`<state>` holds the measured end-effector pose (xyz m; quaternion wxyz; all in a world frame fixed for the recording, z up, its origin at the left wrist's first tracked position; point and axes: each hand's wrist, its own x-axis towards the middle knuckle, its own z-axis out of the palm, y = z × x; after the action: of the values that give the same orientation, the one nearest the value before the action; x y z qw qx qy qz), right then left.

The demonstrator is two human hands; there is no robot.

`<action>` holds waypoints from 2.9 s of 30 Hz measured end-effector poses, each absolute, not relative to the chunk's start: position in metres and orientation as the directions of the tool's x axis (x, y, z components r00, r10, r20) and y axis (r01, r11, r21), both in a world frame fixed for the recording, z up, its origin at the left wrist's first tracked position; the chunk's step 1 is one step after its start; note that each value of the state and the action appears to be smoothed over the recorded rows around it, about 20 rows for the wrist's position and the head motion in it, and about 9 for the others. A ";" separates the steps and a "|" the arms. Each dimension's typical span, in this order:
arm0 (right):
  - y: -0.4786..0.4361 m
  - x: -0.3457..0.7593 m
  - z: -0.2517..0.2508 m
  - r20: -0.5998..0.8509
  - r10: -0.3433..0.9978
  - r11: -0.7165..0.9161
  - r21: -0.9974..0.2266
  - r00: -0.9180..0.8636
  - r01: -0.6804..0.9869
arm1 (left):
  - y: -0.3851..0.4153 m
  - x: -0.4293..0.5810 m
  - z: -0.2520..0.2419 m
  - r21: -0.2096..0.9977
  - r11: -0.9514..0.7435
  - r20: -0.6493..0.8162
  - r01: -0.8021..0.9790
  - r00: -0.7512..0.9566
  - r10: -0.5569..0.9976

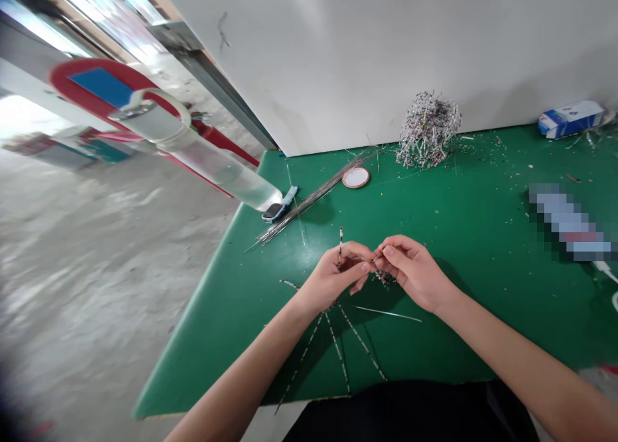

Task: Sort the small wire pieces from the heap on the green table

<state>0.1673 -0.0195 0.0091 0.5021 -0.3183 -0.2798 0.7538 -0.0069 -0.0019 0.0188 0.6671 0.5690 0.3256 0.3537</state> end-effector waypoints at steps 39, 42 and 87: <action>-0.018 0.174 0.011 0.141 0.958 0.154 -0.987 -0.251 0.033 | -0.004 -0.006 0.021 0.980 0.130 -0.033 -0.151 0.519 0.854; -0.018 0.180 0.017 0.280 0.897 0.382 -0.881 -0.342 0.280 | -0.003 -0.007 0.022 0.978 0.146 -0.047 -0.152 0.519 0.853; -0.014 0.186 0.017 0.030 0.962 0.121 -0.938 -0.270 0.325 | 0.001 -0.011 0.025 0.986 0.159 -0.159 0.042 0.489 0.858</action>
<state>0.1859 -0.0142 0.0166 0.3555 -0.4885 -0.6588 0.4482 -0.0109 0.0006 0.0252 0.6499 0.5675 0.3962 0.3139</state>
